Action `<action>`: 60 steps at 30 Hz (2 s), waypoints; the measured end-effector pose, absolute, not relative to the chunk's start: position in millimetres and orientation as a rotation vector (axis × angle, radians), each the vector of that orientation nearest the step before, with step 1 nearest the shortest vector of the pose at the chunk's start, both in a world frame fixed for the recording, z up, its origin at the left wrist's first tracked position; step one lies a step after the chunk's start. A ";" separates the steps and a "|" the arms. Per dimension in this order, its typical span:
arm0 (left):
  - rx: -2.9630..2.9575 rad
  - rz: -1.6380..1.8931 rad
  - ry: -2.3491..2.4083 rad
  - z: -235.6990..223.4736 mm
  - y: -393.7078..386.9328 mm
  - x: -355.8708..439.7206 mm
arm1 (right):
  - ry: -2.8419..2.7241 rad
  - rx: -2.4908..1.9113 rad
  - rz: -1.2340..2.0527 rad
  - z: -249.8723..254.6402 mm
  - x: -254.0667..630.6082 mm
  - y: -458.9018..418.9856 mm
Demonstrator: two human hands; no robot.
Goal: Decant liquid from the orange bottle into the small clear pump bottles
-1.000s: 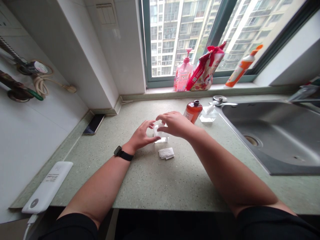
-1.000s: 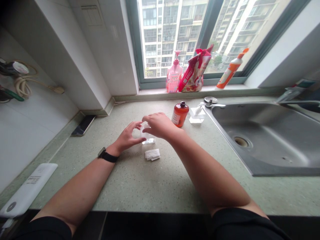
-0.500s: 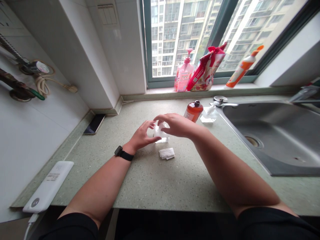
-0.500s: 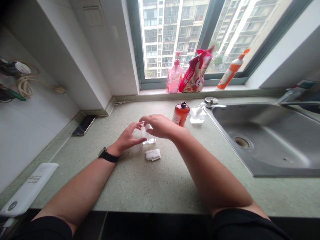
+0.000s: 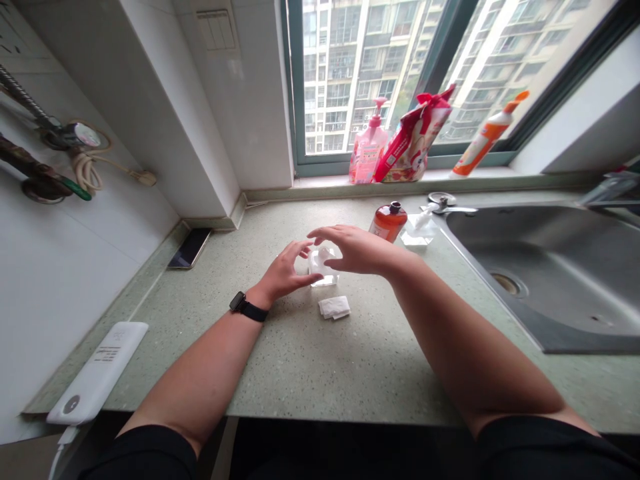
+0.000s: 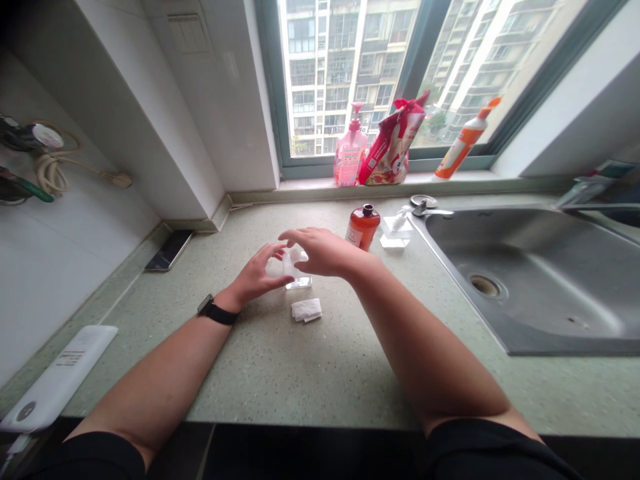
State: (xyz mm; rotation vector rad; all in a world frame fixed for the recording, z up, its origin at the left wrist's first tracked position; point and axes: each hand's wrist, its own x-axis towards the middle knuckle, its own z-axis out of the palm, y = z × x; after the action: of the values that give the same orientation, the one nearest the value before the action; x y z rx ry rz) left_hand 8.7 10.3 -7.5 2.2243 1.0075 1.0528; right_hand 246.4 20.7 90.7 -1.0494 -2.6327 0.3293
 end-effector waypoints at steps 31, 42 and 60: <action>2.242 1.058 1.023 -7.9 9.9 8.7 | -2.681 -1.167 0.212 88.5 239.8 23.9; 2.225 1.042 1.024 -6.8 9.8 8.7 | -2.667 -0.998 0.366 91.8 246.7 21.4; 2.241 1.032 1.043 -5.0 8.5 9.1 | -2.690 -1.017 0.358 88.1 243.3 22.3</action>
State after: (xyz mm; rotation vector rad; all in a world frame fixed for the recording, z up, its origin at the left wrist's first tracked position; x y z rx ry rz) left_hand 9.1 8.5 -5.0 2.2413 1.0433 1.0317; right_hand 243.3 22.3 88.1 -1.0170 -2.6902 0.3577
